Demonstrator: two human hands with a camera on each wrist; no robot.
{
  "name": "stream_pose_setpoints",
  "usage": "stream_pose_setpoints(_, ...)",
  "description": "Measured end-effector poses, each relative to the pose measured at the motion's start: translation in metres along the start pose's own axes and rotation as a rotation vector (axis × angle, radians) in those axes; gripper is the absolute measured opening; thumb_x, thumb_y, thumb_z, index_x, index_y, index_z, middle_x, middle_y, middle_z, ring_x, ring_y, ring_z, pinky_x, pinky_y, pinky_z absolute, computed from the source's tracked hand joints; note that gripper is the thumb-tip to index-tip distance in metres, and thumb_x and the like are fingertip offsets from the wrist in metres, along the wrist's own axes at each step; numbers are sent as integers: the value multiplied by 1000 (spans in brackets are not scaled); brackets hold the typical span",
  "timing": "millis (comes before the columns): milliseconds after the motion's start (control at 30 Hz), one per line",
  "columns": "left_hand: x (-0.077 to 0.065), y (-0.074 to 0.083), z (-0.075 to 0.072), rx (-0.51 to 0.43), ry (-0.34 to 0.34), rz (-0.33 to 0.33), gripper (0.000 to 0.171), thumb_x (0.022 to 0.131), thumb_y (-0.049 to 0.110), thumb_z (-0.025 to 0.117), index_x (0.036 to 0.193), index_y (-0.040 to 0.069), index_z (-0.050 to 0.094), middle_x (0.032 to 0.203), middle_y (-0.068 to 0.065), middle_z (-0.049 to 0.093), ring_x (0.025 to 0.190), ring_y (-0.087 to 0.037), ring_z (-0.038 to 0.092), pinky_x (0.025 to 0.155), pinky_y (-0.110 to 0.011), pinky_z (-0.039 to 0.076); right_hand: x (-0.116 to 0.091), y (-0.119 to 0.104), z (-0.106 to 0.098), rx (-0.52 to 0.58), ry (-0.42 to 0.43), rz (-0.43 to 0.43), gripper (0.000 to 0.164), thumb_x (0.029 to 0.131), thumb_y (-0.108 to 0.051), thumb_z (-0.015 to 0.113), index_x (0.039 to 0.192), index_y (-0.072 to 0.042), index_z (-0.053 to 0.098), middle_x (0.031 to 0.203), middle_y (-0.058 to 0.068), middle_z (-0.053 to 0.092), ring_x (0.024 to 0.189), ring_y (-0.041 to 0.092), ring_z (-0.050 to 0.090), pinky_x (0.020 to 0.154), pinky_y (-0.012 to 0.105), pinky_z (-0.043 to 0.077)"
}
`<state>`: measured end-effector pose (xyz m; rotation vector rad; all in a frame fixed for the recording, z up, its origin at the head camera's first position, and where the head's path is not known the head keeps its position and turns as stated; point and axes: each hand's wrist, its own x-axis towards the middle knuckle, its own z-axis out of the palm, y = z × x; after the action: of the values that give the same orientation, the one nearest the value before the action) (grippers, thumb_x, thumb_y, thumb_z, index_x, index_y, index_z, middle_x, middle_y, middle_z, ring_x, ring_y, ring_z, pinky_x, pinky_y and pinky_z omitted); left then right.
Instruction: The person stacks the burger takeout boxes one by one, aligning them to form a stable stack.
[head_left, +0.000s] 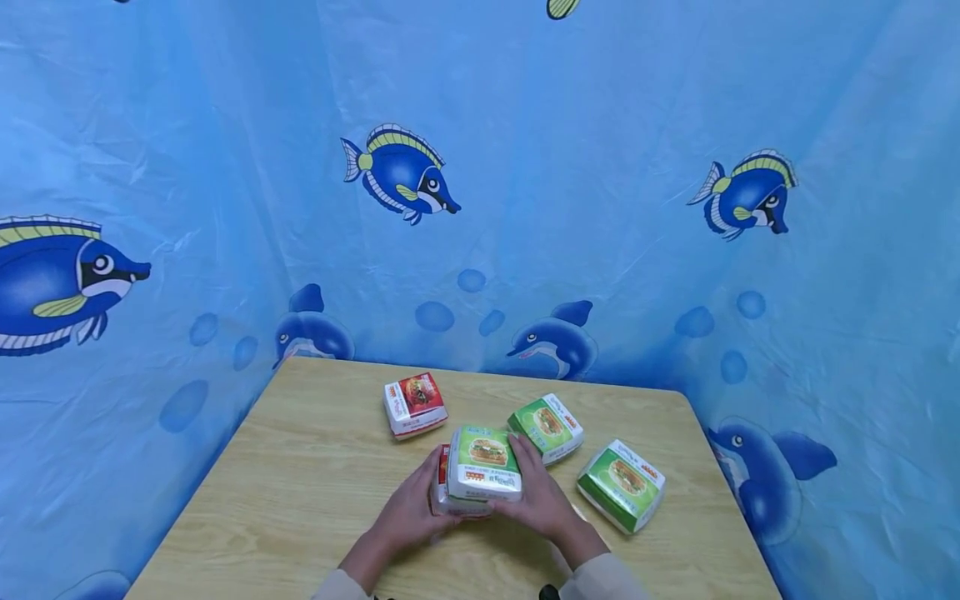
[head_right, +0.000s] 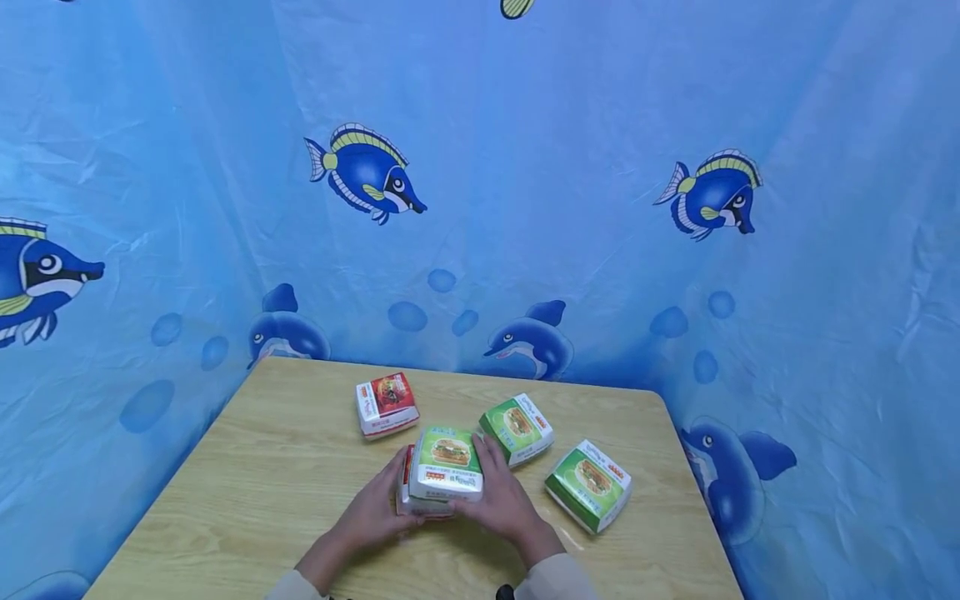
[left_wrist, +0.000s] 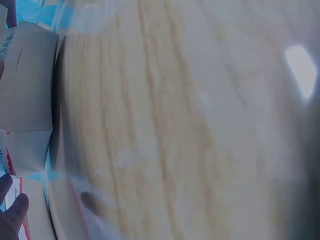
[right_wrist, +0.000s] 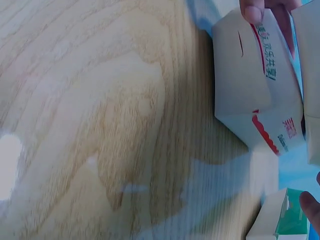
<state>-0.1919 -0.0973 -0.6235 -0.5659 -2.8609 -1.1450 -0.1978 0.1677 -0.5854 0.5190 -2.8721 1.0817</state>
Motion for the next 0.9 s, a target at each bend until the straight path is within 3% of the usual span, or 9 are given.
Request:
stream_pose_setpoints(133,2,0,-2,-9,6,12,118,70,62,78,157,33,2,156,-5,31,138,-28,35,108,-49,33,3,-3,2,7,4,-20,118,67,-74,72,157,-20,18,160,11,16,132,40,38,98,58,41)
stream_pose_setpoints(300,5,1,-3,-3,-17,-4,114,74,59,77,157,33,3,155,-4,32,137,-26,37,108,-47,33,5,-7,2,14,-29,-11,118,69,-76,68,158,-26,9,162,8,9,142,32,24,107,53,32)
stream_pose_setpoints(400,4,3,-3,-8,-21,-16,113,76,50,80,157,31,3,152,-7,37,135,-27,39,108,-47,34,5,-8,4,22,-40,-3,120,69,-76,67,158,-25,6,162,9,8,145,29,16,110,52,27)
stream_pose_setpoints(567,4,5,1,0,13,-5,117,75,40,83,157,29,0,150,-11,41,132,-29,43,107,-46,36,5,-9,5,29,-43,-4,121,70,-74,69,158,-19,7,162,11,9,145,32,16,111,53,25)
stream_pose_setpoints(800,11,7,13,41,105,23,116,77,59,74,158,24,-1,149,-11,42,130,-27,45,104,-44,40,10,-6,3,84,-49,86,118,72,-72,68,157,-29,-1,162,4,8,144,28,18,112,50,24)
stream_pose_setpoints(900,12,6,15,68,120,22,115,77,63,71,158,22,0,149,-12,42,130,-28,46,103,-44,41,11,-3,3,111,-61,109,121,72,-68,72,158,-26,-3,162,5,10,143,30,22,112,51,25)
